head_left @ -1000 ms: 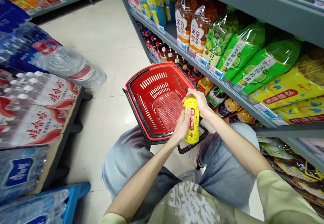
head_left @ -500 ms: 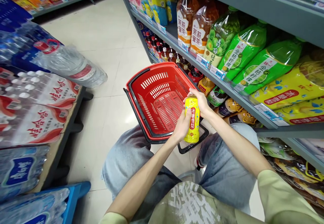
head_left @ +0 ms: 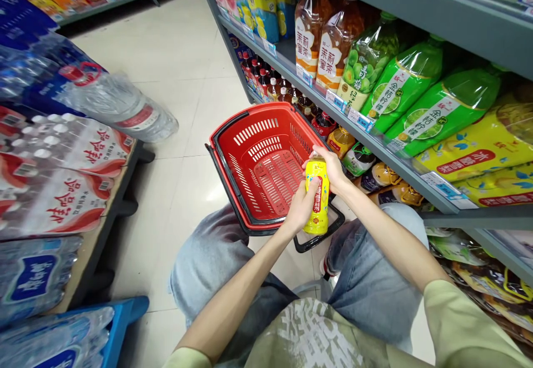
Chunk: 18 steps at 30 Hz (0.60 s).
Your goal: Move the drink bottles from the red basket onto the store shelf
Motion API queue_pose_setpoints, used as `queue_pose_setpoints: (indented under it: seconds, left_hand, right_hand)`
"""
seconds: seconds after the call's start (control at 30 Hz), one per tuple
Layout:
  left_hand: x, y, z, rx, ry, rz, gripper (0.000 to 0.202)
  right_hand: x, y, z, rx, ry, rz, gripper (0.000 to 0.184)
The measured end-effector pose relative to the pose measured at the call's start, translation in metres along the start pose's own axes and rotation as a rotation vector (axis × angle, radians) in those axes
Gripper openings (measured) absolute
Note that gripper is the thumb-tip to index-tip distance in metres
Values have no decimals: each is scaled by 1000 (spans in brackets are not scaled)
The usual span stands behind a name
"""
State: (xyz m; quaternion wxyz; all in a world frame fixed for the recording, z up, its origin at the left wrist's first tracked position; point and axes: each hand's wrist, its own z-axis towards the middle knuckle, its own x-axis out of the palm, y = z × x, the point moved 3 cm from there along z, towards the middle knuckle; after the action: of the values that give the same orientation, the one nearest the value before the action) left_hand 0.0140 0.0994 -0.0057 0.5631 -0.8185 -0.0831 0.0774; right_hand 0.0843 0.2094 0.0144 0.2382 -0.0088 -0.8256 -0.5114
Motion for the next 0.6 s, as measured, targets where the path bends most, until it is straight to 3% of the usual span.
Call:
queue_pose_setpoints:
  seconds: [0.3,0.6]
  left_hand:
    - [2,-8,0,72,-13,221,59]
    - [2,-5,-1,94,19,98,62]
  right_hand:
    - [-2,7,1,-57,-62,1,47]
    - [-2,7,-1,-57,-46,-28,47]
